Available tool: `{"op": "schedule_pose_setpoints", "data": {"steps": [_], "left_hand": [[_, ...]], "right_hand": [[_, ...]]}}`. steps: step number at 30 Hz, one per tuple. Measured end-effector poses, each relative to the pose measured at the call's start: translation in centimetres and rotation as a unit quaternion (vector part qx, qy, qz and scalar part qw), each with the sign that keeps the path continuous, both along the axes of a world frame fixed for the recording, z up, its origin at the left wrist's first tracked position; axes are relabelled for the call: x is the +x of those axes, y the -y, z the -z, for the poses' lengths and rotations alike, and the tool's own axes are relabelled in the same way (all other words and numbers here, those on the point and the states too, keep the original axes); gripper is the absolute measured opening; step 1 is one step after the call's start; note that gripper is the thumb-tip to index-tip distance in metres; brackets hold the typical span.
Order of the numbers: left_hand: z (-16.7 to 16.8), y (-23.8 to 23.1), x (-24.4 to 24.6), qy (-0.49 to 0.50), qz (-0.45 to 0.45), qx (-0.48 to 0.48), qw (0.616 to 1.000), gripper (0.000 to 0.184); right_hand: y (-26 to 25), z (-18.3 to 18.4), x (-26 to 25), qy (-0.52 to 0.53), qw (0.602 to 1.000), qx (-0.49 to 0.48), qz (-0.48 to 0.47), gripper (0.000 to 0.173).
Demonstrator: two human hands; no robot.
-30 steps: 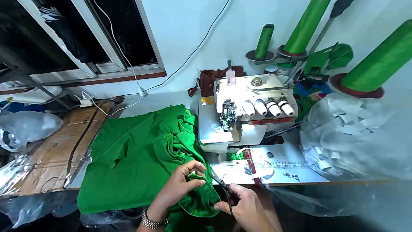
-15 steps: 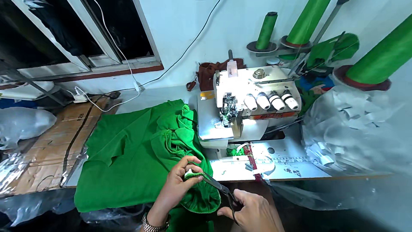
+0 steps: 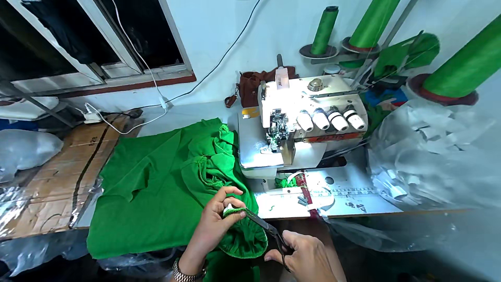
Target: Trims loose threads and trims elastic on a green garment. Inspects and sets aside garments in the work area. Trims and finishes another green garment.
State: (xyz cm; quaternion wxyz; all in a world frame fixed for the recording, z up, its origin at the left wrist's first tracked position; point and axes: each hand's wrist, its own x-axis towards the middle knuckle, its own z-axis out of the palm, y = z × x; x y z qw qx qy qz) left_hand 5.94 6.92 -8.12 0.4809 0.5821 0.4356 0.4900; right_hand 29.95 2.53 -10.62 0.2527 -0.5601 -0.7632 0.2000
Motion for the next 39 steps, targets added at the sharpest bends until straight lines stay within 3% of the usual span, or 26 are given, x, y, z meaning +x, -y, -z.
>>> {"op": "schedule_pose_setpoints", "data": {"steps": [7, 16, 31, 37, 39], "left_hand": [[0.1, 0.1, 0.0, -0.001, -0.003, 0.002, 1.000, 0.042], [0.2, 0.1, 0.1, 0.009, -0.011, 0.005, 1.000, 0.043], [0.2, 0.1, 0.0, 0.019, -0.005, -0.005, 1.000, 0.043], [0.7, -0.2, -0.6, 0.000, 0.007, 0.017, 1.000, 0.022], [0.6, -0.1, -0.6, 0.014, 0.006, 0.010, 1.000, 0.026]], "right_hand": [[-0.2, 0.6, 0.2, -0.004, 1.000, 0.009, -0.014, 0.055], [-0.3, -0.1, -0.1, -0.002, 1.000, -0.008, -0.009, 0.064], [-0.5, 0.1, -0.5, -0.015, 1.000, -0.003, -0.026, 0.052], [-0.8, 0.7, -0.5, -0.025, 0.999, 0.013, -0.017, 0.056], [-0.8, 0.4, -0.4, -0.021, 1.000, -0.002, -0.021, 0.057]]}}
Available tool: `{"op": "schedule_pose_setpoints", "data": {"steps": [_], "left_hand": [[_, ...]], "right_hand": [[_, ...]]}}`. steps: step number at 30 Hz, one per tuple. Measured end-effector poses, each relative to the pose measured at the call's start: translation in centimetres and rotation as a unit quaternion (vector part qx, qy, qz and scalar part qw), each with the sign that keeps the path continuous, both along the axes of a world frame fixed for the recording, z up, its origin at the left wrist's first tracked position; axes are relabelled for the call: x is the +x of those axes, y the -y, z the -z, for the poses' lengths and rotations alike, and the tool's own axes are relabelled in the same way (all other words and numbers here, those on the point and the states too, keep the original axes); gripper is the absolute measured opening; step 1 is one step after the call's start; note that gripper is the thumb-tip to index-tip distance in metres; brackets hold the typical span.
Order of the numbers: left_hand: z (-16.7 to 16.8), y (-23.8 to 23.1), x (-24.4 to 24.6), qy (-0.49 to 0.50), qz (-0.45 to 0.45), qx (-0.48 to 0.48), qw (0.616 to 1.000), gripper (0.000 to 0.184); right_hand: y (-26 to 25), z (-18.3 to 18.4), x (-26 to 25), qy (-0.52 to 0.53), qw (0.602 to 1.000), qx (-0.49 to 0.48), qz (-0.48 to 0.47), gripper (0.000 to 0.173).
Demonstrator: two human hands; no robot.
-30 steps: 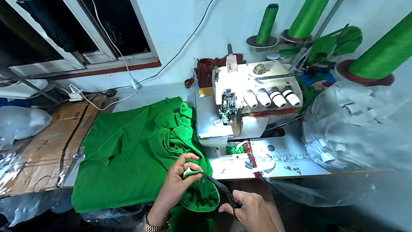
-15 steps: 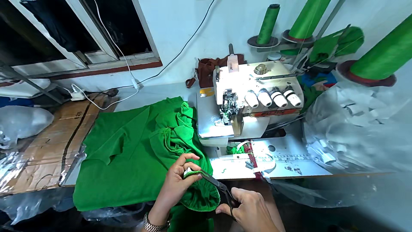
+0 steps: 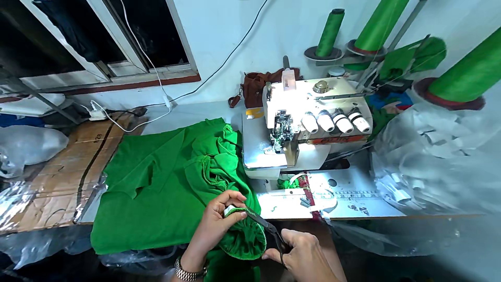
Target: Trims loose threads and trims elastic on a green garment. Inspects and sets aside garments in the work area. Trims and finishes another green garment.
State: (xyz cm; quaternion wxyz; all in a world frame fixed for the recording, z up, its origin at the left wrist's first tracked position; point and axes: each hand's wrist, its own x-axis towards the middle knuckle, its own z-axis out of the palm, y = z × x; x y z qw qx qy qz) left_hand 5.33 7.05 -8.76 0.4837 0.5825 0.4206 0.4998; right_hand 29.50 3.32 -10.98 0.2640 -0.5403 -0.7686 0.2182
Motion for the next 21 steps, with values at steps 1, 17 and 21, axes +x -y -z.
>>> {"op": "schedule_pose_setpoints", "data": {"steps": [1, 17, 21], "left_hand": [[0.00, 0.04, 0.01, 0.006, -0.001, -0.007, 1.000, 0.030], [0.03, 0.23, 0.24, 0.030, -0.007, -0.017, 0.999, 0.060], [0.07, 0.19, 0.22, 0.025, -0.003, -0.019, 1.000, 0.057]], "right_hand": [[-0.07, -0.04, -0.01, 0.005, 1.000, 0.004, 0.000, 0.058], [-0.40, -0.11, -0.23, 0.033, 0.997, 0.064, 0.000, 0.052], [-0.42, -0.69, -0.12, 0.024, 0.999, 0.001, -0.021, 0.053]]}}
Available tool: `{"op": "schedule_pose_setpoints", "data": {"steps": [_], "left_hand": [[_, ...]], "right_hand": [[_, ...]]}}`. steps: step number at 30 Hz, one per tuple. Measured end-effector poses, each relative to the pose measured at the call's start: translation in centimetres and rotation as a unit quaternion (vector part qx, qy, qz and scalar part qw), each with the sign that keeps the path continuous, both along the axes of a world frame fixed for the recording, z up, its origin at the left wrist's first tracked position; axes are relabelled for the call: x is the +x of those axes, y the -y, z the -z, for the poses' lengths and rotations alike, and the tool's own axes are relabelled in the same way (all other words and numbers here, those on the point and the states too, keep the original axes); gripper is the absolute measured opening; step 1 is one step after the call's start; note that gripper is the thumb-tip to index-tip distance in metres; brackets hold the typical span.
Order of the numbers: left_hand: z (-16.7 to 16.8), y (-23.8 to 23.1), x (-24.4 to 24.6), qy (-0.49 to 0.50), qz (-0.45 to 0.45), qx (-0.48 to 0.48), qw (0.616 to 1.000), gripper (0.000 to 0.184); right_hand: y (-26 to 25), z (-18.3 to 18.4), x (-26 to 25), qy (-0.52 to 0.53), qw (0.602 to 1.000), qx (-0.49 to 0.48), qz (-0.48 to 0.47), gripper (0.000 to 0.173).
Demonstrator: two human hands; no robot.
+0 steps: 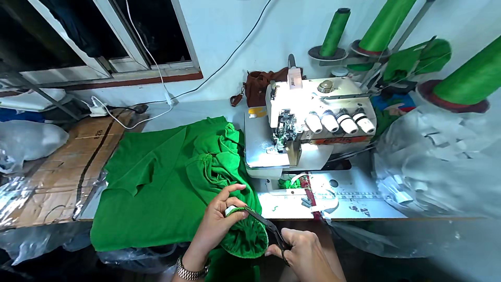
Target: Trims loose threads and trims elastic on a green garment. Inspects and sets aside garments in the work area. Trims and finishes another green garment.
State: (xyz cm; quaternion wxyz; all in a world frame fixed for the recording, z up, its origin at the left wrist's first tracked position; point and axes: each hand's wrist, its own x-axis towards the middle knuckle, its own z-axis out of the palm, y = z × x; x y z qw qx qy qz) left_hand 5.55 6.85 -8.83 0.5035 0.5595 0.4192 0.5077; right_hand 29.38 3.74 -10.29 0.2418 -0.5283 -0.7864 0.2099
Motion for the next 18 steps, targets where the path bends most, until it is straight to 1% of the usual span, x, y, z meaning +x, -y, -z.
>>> {"op": "schedule_pose_setpoints", "data": {"steps": [2, 3, 4, 5, 6, 9, 11, 15, 18], "left_hand": [[0.0, 0.0, -0.2, -0.017, 0.000, 0.007, 1.000, 0.046], [-0.1, 0.0, -0.2, -0.032, -0.003, 0.016, 0.999, 0.034], [-0.2, 0.0, -0.3, -0.051, -0.009, 0.027, 0.998, 0.021], [-0.2, -0.1, -0.4, -0.067, -0.013, 0.038, 0.997, 0.012], [-0.3, -0.1, -0.4, -0.085, -0.017, 0.042, 0.995, 0.008], [-0.9, -0.2, -0.7, -0.145, 0.002, 0.030, 0.989, 0.012], [-1.1, -0.4, -0.9, -0.157, 0.025, 0.016, 0.987, 0.013], [-0.9, -0.6, -1.0, -0.089, 0.048, -0.016, 0.995, 0.009], [-1.1, -0.5, -0.9, -0.051, 0.034, -0.040, 0.997, 0.014]], "right_hand": [[-0.1, -0.5, 0.1, -0.017, 0.996, -0.083, -0.004, 0.056], [-0.2, -0.5, 0.1, -0.022, 0.994, -0.108, -0.004, 0.056], [-0.3, -0.6, 0.2, -0.024, 0.992, -0.122, -0.002, 0.056], [-0.3, -0.6, 0.3, -0.022, 0.992, -0.121, 0.000, 0.056], [-0.2, -0.6, 0.4, -0.017, 0.993, -0.114, 0.001, 0.055], [0.0, -0.1, 0.6, -0.007, 0.999, -0.041, 0.007, 0.052], [0.0, 0.2, 0.7, -0.002, 1.000, 0.008, 0.012, 0.052], [-0.3, 0.7, 0.8, 0.007, 0.998, 0.064, 0.011, 0.053], [-0.5, 0.7, 0.7, 0.008, 0.998, 0.065, 0.006, 0.053]]}}
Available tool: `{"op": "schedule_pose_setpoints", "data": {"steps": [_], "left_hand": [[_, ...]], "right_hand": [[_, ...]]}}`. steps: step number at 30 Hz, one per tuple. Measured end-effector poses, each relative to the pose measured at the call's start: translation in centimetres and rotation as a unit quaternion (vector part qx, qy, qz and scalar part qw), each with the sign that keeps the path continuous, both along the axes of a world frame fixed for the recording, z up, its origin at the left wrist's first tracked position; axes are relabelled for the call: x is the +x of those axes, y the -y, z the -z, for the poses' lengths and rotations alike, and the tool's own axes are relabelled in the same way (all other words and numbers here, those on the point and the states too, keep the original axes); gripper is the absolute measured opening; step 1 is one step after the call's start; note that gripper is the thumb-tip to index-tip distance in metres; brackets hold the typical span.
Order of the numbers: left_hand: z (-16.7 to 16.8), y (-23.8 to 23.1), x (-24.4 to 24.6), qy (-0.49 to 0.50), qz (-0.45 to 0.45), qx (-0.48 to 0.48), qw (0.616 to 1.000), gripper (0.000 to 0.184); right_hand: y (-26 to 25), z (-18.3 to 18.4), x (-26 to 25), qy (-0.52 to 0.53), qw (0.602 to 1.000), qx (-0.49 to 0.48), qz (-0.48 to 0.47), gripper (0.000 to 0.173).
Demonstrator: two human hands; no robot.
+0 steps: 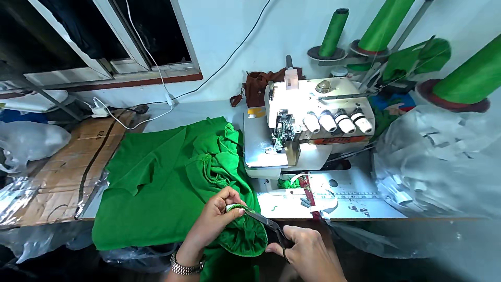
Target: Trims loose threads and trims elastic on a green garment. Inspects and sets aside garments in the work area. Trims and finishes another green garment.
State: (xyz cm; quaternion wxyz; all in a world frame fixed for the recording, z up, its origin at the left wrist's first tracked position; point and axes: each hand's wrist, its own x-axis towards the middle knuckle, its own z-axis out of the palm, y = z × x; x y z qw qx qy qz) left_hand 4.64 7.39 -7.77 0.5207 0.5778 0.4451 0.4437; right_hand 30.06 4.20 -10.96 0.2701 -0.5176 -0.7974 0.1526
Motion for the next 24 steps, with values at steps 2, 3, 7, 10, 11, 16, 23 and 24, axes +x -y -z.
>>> {"op": "schedule_pose_setpoints", "data": {"steps": [2, 3, 7, 10, 11, 16, 23, 24], "left_hand": [[0.09, 0.05, 0.03, 0.011, -0.004, 0.002, 1.000, 0.015], [0.14, 0.08, 0.07, 0.013, -0.006, 0.003, 1.000, 0.014], [0.28, 0.16, 0.22, 0.024, -0.012, -0.003, 1.000, 0.020], [0.38, 0.24, 0.25, 0.020, -0.014, -0.010, 1.000, 0.036], [0.40, 0.26, 0.25, 0.018, -0.016, -0.009, 1.000, 0.041], [0.39, 0.34, 0.35, 0.017, -0.026, -0.016, 0.999, 0.050], [0.34, 0.42, 0.46, 0.016, -0.035, -0.019, 0.999, 0.053], [0.37, 0.41, 0.44, 0.017, -0.036, -0.019, 0.999, 0.054]], "right_hand": [[-0.04, -0.10, -0.07, 0.002, 1.000, 0.006, 0.000, 0.054], [-0.04, -0.07, -0.09, 0.001, 1.000, 0.009, 0.000, 0.054], [0.03, -0.02, -0.18, -0.012, 1.000, -0.019, -0.006, 0.056], [0.02, 0.23, -0.25, -0.021, 0.999, -0.023, -0.006, 0.058], [0.02, 0.25, -0.28, -0.022, 0.999, -0.022, -0.006, 0.058], [-0.04, 0.20, -0.38, -0.009, 1.000, -0.011, -0.006, 0.056], [-0.56, 0.63, 0.36, 0.001, 1.000, -0.002, -0.013, 0.055], [-0.62, 0.60, 0.43, 0.001, 1.000, -0.005, -0.012, 0.057]]}}
